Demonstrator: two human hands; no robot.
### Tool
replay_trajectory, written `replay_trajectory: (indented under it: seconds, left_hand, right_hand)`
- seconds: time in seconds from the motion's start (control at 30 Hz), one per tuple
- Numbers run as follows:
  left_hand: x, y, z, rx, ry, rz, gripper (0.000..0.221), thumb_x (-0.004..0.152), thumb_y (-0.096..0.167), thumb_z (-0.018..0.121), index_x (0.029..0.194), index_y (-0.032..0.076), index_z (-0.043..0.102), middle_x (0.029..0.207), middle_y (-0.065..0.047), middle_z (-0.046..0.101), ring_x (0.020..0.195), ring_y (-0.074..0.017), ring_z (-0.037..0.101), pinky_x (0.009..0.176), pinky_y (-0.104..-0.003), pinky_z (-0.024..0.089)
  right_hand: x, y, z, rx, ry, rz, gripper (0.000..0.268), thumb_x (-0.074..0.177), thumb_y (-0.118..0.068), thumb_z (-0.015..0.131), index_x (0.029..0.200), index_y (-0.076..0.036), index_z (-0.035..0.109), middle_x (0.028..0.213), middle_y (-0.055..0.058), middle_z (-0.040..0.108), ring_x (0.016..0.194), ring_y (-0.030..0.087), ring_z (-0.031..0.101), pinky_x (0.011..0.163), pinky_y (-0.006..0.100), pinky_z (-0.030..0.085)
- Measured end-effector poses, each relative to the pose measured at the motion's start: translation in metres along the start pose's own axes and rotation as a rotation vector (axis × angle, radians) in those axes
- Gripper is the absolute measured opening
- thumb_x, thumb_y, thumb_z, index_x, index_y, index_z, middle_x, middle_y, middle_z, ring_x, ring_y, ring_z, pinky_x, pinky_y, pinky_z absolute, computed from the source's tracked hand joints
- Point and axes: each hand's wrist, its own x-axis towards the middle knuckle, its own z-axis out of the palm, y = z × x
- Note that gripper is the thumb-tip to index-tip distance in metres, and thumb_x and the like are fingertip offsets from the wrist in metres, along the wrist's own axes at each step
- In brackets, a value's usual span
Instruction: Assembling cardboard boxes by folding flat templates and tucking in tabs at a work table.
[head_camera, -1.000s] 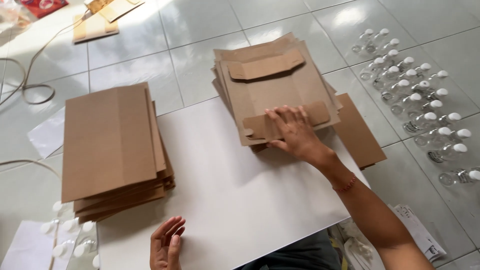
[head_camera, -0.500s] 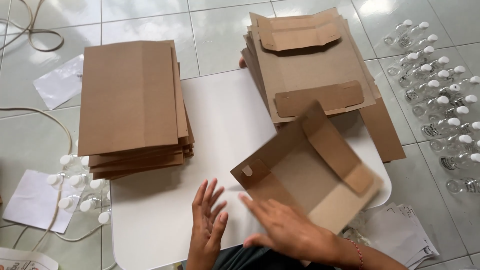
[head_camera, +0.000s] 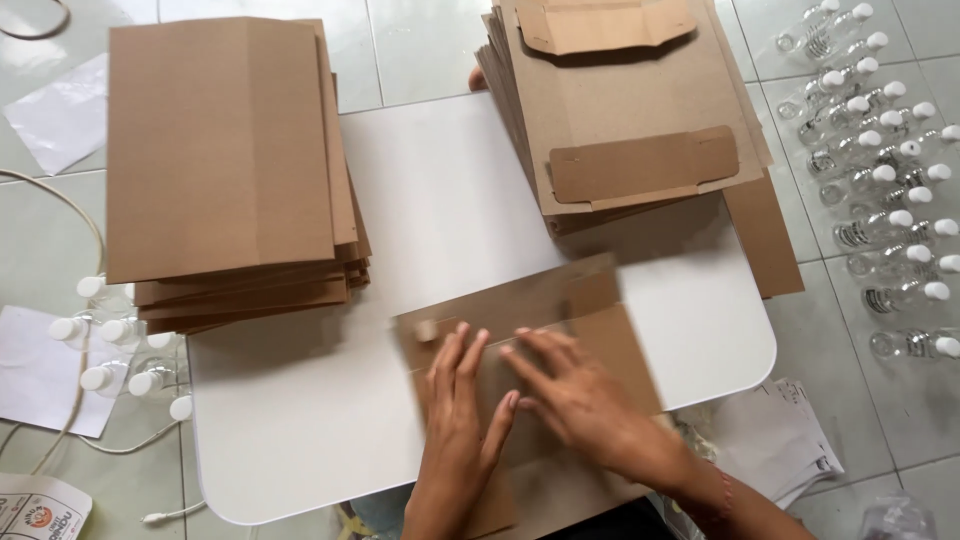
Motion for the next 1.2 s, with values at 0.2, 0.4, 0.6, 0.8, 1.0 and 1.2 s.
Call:
replay_trajectory:
  seconds: [0.2, 0.4, 0.6, 0.8, 1.0, 1.2]
  left_hand:
    - [0.002, -0.022, 0.007, 0.490, 0.162, -0.002, 0.078, 0.098, 0.036, 0.066, 0.159, 0.006, 0.029, 0.166, -0.021, 0.024, 0.153, -0.0369, 0.025, 0.125, -0.050, 0.027]
    - [-0.001, -0.026, 0.003, 0.466, 0.133, 0.030, 0.068, 0.097, 0.014, 0.057, 0.158, 0.004, 0.031, 0.166, -0.017, 0.030, 0.156, -0.0335, 0.024, 0.127, -0.046, 0.027]
    - [-0.009, -0.026, 0.001, 0.401, 0.131, 0.016, 0.076, 0.087, -0.008, 0.048, 0.159, 0.004, 0.029, 0.167, -0.018, 0.028, 0.158, -0.0334, 0.024, 0.127, -0.051, 0.021]
    - [-0.012, -0.015, -0.008, 0.337, 0.115, 0.114, 0.086, 0.078, -0.021, 0.043, 0.159, 0.000, 0.026, 0.167, -0.022, 0.029, 0.158, -0.0357, 0.025, 0.129, -0.060, 0.017]
    - [-0.020, -0.005, -0.034, 0.077, 0.213, 0.145, 0.078, 0.081, -0.023, 0.035, 0.156, -0.001, 0.032, 0.161, -0.021, 0.042, 0.153, -0.0338, 0.042, 0.125, -0.042, 0.037]
    - [-0.027, -0.013, -0.043, -0.334, 0.373, -0.090, 0.075, 0.082, -0.017, 0.033, 0.154, 0.005, 0.036, 0.156, -0.018, 0.050, 0.148, -0.0249, 0.049, 0.079, -0.021, 0.045]
  right_hand:
    - [0.017, 0.007, -0.013, -0.001, 0.102, 0.148, 0.073, 0.093, -0.040, 0.069, 0.156, -0.020, 0.038, 0.157, 0.014, 0.037, 0.146, 0.035, 0.033, 0.113, 0.050, 0.040]
    - [0.013, 0.024, -0.029, 0.058, 0.175, 0.273, 0.074, 0.091, -0.029, 0.063, 0.159, -0.020, 0.035, 0.161, 0.010, 0.045, 0.146, 0.029, 0.044, 0.108, 0.044, 0.044]
    - [0.010, 0.033, -0.071, 0.499, 0.237, 0.601, 0.074, 0.092, 0.001, 0.048, 0.159, -0.025, 0.030, 0.150, 0.014, 0.057, 0.128, 0.028, 0.063, 0.099, 0.035, 0.054]
    - [-0.014, 0.083, -0.033, -0.003, 0.150, 0.300, 0.068, 0.089, 0.006, 0.056, 0.151, -0.022, 0.050, 0.157, 0.018, 0.039, 0.139, 0.035, 0.043, 0.108, 0.045, 0.044]
    - [-0.020, 0.095, -0.016, -0.315, 0.014, 0.249, 0.072, 0.083, 0.006, 0.047, 0.153, -0.006, 0.045, 0.164, 0.016, 0.035, 0.151, 0.031, 0.035, 0.119, 0.041, 0.039]
    - [0.013, 0.082, -0.025, -0.452, 0.002, 0.280, 0.075, 0.099, -0.052, 0.044, 0.162, -0.013, 0.030, 0.160, 0.024, 0.038, 0.148, 0.039, 0.034, 0.121, 0.046, 0.030]
